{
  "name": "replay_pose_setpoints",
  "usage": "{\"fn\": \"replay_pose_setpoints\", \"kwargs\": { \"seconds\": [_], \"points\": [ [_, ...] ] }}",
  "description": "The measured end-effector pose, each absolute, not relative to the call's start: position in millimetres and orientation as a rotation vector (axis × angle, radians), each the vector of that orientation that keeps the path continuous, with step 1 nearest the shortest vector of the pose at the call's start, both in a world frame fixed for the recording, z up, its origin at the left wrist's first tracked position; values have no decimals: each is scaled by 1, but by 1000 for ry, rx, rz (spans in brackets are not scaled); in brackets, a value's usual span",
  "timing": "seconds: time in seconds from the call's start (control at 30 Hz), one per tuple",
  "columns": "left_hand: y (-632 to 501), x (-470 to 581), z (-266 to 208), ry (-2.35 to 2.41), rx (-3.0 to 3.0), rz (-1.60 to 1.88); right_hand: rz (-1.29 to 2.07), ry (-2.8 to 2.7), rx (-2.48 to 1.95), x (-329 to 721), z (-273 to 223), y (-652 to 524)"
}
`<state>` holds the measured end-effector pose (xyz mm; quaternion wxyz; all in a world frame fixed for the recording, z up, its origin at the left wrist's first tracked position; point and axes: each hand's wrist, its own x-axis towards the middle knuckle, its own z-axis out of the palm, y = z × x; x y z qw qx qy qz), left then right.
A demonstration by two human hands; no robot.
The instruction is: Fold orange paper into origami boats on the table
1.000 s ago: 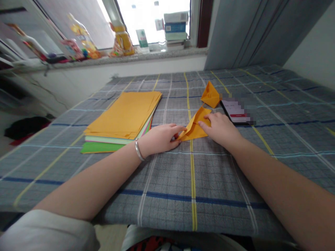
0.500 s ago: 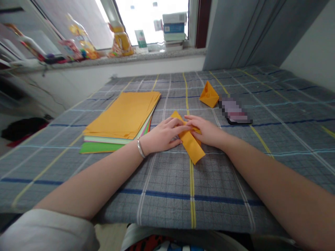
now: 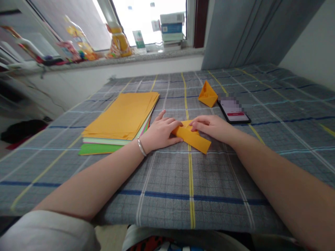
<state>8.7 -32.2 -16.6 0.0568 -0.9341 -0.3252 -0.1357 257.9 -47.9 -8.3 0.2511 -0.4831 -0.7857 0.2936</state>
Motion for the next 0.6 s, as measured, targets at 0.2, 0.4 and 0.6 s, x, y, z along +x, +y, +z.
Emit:
{"fn": "replay_pose_setpoints", "kwargs": {
  "seconds": [0.2, 0.4, 0.6],
  "points": [
    [-35, 18, -17, -1073, -2787, -376, 501, -2543, -1392, 263, 2, -52],
    [-32, 16, -17, -1094, -2766, -450, 343, -2401, -1642, 261, -1, -51],
    [-33, 16, -10, -1031, -2729, -425, 259, -2331, -1573, 260, -10, -42]
  ]
}}
